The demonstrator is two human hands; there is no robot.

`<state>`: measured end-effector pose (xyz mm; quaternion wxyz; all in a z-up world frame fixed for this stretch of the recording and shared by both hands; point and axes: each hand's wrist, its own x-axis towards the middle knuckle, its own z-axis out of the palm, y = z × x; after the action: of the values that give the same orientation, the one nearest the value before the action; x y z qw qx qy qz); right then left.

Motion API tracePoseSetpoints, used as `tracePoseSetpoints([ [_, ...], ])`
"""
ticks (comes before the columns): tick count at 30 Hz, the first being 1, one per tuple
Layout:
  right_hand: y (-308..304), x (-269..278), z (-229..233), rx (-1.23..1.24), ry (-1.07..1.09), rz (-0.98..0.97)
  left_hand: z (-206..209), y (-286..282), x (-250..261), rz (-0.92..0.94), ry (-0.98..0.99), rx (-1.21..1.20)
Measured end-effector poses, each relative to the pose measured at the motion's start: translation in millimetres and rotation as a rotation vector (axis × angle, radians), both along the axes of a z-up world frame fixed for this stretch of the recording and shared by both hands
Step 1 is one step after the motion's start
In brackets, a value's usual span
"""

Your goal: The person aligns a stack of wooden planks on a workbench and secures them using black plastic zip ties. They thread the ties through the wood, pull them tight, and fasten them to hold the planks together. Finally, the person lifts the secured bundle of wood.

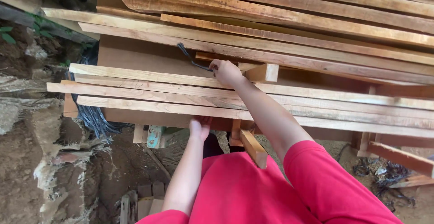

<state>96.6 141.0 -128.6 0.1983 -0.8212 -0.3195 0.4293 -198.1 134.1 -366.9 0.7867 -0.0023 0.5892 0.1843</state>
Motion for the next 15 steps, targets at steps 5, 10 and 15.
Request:
tracePoseSetpoints([
  [5,16,11,-107,-0.111,0.135,0.017,6,-10,23,0.02,0.032,-0.007],
  [10,35,8,78,-0.42,0.273,0.093,23,-14,49,0.022,0.041,0.013],
  [15,36,13,38,-0.511,0.208,0.253,44,-15,62,-0.009,0.065,0.013],
])
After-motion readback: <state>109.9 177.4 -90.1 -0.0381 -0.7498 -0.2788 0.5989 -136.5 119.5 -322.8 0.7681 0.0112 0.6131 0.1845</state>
